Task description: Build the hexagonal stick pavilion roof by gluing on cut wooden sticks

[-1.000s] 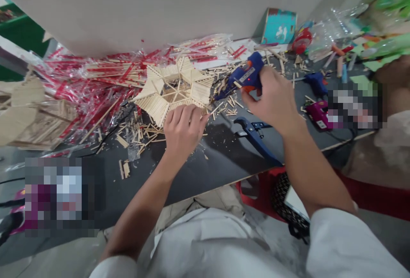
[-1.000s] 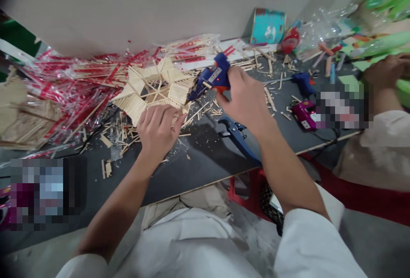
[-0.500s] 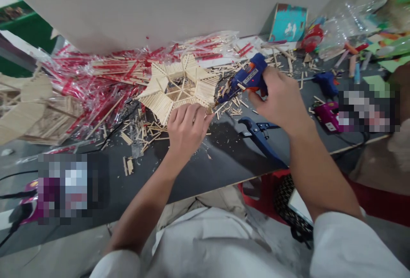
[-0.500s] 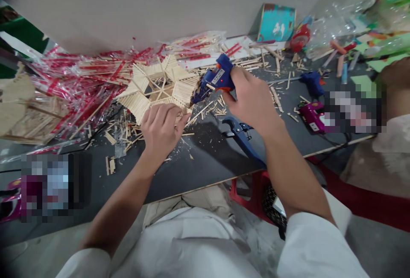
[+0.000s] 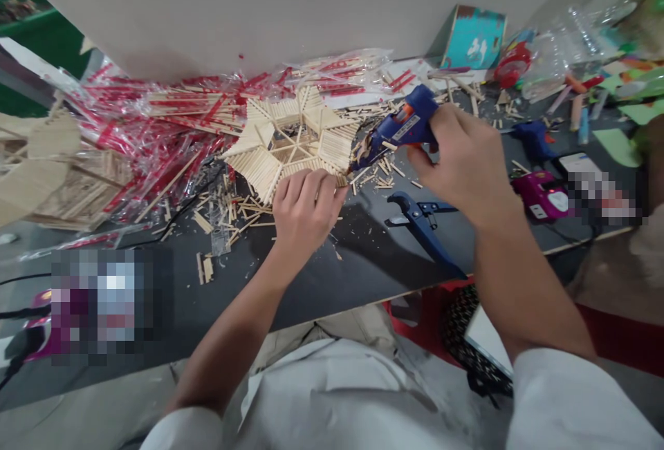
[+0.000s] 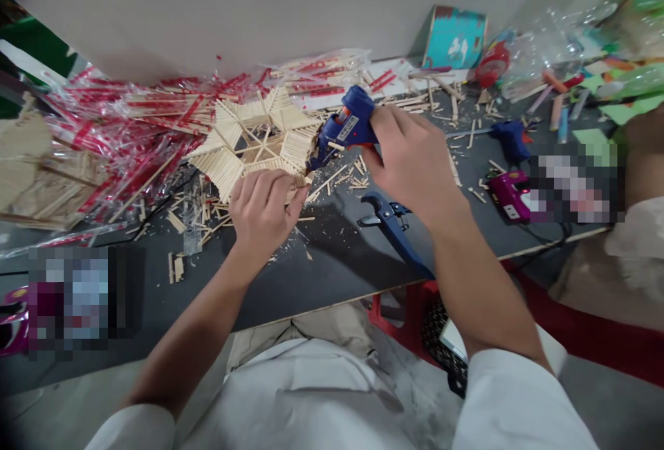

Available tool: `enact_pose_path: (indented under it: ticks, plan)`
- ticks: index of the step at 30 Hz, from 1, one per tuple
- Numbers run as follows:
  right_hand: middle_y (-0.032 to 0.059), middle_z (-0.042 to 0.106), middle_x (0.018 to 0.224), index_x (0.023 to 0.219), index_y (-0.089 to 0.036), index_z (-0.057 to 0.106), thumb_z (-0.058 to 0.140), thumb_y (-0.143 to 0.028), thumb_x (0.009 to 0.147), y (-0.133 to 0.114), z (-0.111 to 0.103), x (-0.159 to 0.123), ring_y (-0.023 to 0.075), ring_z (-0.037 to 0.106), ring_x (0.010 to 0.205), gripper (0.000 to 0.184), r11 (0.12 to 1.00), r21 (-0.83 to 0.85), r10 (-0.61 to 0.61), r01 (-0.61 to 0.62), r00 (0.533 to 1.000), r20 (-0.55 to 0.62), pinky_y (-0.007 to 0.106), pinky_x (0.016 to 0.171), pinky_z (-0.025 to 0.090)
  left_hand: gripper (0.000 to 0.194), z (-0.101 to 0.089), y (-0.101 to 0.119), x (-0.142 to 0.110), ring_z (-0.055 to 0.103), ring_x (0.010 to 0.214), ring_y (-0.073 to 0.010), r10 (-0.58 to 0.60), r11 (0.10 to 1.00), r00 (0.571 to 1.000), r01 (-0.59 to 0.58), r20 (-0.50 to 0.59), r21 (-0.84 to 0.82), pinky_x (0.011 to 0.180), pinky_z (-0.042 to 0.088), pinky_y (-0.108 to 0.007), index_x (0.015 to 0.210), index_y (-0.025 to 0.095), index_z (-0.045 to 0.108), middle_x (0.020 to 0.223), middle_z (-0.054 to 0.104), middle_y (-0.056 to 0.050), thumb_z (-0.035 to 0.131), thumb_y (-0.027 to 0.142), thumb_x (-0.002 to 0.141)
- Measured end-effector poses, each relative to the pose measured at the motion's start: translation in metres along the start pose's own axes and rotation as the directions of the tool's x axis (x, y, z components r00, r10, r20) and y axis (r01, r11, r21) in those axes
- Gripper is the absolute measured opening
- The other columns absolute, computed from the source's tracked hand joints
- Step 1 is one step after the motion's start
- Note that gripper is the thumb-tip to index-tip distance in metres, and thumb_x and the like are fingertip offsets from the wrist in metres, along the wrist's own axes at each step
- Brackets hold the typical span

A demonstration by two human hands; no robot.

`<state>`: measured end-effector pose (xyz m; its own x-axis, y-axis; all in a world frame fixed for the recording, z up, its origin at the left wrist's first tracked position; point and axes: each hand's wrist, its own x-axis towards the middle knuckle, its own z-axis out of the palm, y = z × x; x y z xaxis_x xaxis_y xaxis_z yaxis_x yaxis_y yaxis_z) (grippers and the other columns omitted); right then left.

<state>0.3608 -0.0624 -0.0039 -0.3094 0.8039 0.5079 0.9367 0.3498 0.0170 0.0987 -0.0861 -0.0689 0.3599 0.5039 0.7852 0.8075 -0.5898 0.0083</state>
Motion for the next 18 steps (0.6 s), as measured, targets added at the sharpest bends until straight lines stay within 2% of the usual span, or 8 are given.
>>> enact_pose_path:
  ticks: [4, 9, 15, 18]
  plan:
    - [0.0181, 0.072, 0.112, 0.118, -0.014, 0.06, 0.055, -0.022, 0.094, -0.002, -0.002, 0.005, 0.0354, 0.072, 0.105, 0.026, 0.995, -0.036, -0.094, 0.093, 0.994, -0.047, 0.047, 0.091, 0.056, 0.016, 0.001, -0.001, 0.002, 0.072, 0.095, -0.0269, 0.036, 0.999, 0.998, -0.034, -0.054, 0.036, 0.084, 0.047, -0.04, 0.104, 0.019, 0.065, 0.1, 0.078, -0.009, 0.074, 0.032, 0.101]
    - [0.0136, 0.071, 0.12, 0.126, -0.019, 0.058, 0.052, -0.027, 0.1, -0.003, -0.004, 0.008, 0.0344, 0.069, 0.115, 0.028, 0.993, 0.016, -0.112, 0.113, 0.993, -0.042, 0.051, 0.1, 0.054, 0.015, 0.0, 0.001, 0.003, 0.072, 0.094, -0.0269, 0.029, 0.999, 0.999, -0.027, -0.04, 0.047, 0.084, 0.047, -0.04, 0.102, 0.019, 0.064, 0.1, 0.078, -0.01, 0.073, 0.03, 0.101]
    - [0.0122, 0.072, 0.116, 0.123, -0.022, 0.061, 0.052, -0.039, 0.105, -0.003, -0.005, 0.011, 0.0352, 0.069, 0.114, 0.026, 0.992, 0.02, -0.124, 0.126, 0.99, -0.061, 0.054, 0.099, 0.056, 0.016, 0.0, 0.001, 0.003, 0.072, 0.092, -0.0258, 0.027, 0.998, 0.998, -0.025, -0.051, 0.056, 0.084, 0.047, -0.039, 0.098, 0.02, 0.062, 0.099, 0.078, -0.008, 0.074, 0.03, 0.101]
    - [0.0132, 0.072, 0.114, 0.123, -0.02, 0.061, 0.053, -0.037, 0.105, -0.003, -0.005, 0.012, 0.037, 0.07, 0.113, 0.026, 0.987, 0.005, -0.16, 0.161, 0.983, -0.089, 0.056, 0.096, 0.057, 0.015, 0.001, 0.001, 0.003, 0.072, 0.092, -0.0257, 0.031, 0.998, 0.998, -0.028, -0.058, 0.056, 0.084, 0.047, -0.039, 0.098, 0.02, 0.062, 0.099, 0.079, -0.008, 0.074, 0.029, 0.101]
